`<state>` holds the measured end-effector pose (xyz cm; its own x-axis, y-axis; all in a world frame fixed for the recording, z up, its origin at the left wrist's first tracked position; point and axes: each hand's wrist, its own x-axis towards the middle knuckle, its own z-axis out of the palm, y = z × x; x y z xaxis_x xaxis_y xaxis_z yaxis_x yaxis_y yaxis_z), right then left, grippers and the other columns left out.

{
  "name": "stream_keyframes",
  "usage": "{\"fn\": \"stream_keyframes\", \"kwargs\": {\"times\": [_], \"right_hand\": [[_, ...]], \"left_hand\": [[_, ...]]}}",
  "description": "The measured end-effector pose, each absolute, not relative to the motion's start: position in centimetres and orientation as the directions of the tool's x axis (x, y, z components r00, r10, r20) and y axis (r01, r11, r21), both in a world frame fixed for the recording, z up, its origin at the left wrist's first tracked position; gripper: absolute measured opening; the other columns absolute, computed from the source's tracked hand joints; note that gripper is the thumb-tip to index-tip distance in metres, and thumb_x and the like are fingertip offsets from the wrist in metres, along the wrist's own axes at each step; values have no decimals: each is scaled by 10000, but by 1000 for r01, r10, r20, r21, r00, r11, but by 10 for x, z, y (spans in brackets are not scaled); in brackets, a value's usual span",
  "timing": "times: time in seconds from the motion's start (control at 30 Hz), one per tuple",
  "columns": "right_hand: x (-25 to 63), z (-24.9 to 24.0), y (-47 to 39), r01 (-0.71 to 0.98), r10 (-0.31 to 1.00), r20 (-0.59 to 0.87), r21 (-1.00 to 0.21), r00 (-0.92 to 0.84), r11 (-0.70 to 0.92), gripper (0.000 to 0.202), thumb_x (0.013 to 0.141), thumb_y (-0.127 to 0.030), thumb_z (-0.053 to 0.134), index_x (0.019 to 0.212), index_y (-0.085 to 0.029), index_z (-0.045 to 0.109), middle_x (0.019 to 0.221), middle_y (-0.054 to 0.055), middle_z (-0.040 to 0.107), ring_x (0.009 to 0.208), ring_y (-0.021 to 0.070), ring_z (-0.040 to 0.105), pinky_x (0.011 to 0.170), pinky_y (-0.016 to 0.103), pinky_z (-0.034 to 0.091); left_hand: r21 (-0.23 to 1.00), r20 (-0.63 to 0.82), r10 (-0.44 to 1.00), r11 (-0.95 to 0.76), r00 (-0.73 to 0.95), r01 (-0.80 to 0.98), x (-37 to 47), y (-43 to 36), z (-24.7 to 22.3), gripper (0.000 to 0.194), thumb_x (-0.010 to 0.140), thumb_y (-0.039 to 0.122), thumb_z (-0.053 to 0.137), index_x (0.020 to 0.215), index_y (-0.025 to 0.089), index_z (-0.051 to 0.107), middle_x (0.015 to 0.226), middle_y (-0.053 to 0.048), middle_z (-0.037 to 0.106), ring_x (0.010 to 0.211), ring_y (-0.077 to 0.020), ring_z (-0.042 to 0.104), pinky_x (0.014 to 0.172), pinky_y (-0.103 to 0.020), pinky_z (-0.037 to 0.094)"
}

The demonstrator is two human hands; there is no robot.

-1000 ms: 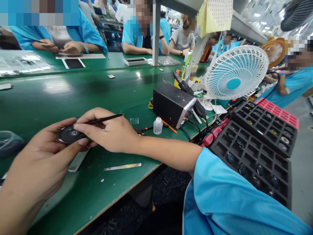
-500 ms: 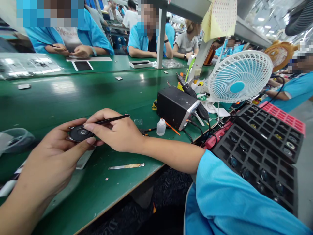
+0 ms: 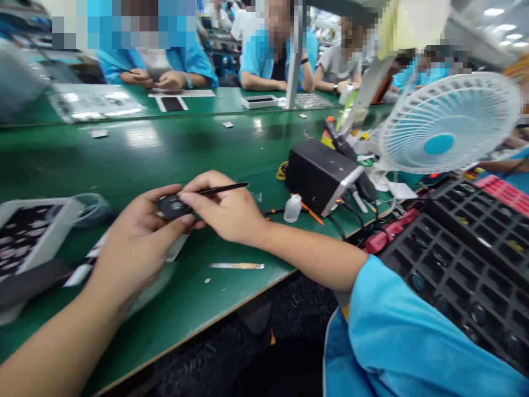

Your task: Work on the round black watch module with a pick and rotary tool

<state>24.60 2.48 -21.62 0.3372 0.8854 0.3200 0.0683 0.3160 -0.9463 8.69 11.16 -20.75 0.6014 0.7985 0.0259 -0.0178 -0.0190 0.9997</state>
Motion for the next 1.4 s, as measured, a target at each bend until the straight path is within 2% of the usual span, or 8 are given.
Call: {"fn": "stream_keyframes", "kwargs": {"times": [0.13, 0.37, 0.5, 0.67, 0.83, 0.93, 1.1, 1.4], "right_hand": [[248, -221, 25, 178, 825, 427, -904, 371, 388, 182, 1071, -421, 809, 1056, -251, 745, 1050, 15, 805, 967, 172, 780, 819, 303, 719], [251, -221, 22, 206, 771, 494, -869, 402, 450, 518, 976, -741, 927, 979, -253, 752, 947, 1, 801, 844, 152, 768, 715, 281, 675], [253, -224, 22, 239, 756, 526, -850, 389, 469, 587, 991, -824, 884, 1001, -251, 756, 970, 12, 810, 833, 147, 772, 716, 284, 679], [255, -230, 22, 285, 731, 583, -812, 355, 509, 436, 1084, -671, 866, 1038, -252, 755, 1000, 8, 828, 858, 141, 806, 764, 280, 705], [255, -232, 23, 396, 620, 725, -686, 300, 610, 141, 1126, -348, 856, 1027, -263, 802, 976, -40, 821, 867, 107, 818, 795, 237, 698], [256, -232, 22, 448, 590, 764, -638, 262, 626, 92, 1123, -234, 838, 1045, -277, 815, 1004, -51, 827, 860, 98, 817, 793, 231, 686], [257, -234, 22, 560, 498, 839, -525, 218, 640, 125, 1123, -163, 801, 1089, -281, 824, 1059, -26, 854, 974, 136, 848, 883, 279, 708], [257, -236, 23, 503, 511, 828, -550, 228, 667, 118, 1097, -151, 825, 1080, -266, 846, 1060, -17, 869, 1012, 137, 873, 919, 266, 719]], "left_hand": [[980, 41, 795, 87, 605, -181, 93, 111, -215, 854, 553, 114, 1059, 1333, 197, 721, 1002, 32, 853, 733, -112, 797, 701, -197, 707], [975, 145, 704, 18, 695, -222, 93, 118, -228, 730, 760, 143, 992, 1404, 228, 659, 1287, -36, 829, 840, -87, 788, 784, -218, 712], [976, 163, 680, -3, 715, -219, 92, 117, -229, 690, 830, 142, 942, 1439, 231, 628, 1287, -38, 818, 852, -87, 780, 827, -239, 725], [973, 135, 691, 45, 710, -229, 94, 116, -228, 725, 804, 108, 921, 1448, 199, 600, 1216, -22, 815, 812, -79, 788, 818, -233, 720], [970, 141, 705, 43, 695, -240, 96, 114, -227, 669, 789, 86, 897, 1390, 198, 625, 1194, -15, 817, 848, -90, 789, 819, -235, 717], [974, 170, 710, -13, 683, -228, 96, 114, -227, 629, 800, 83, 882, 1372, 196, 643, 1164, -14, 824, 857, -99, 790, 824, -246, 723], [971, 210, 728, -77, 652, -227, 97, 114, -231, 604, 805, 85, 877, 1358, 192, 661, 1151, -15, 845, 845, -107, 804, 826, -258, 734], [953, 277, 725, -121, 631, -279, 100, 116, -242, 606, 798, 137, 926, 1328, 206, 640, 1036, 2, 839, 848, -141, 833, 798, -277, 727]]}}
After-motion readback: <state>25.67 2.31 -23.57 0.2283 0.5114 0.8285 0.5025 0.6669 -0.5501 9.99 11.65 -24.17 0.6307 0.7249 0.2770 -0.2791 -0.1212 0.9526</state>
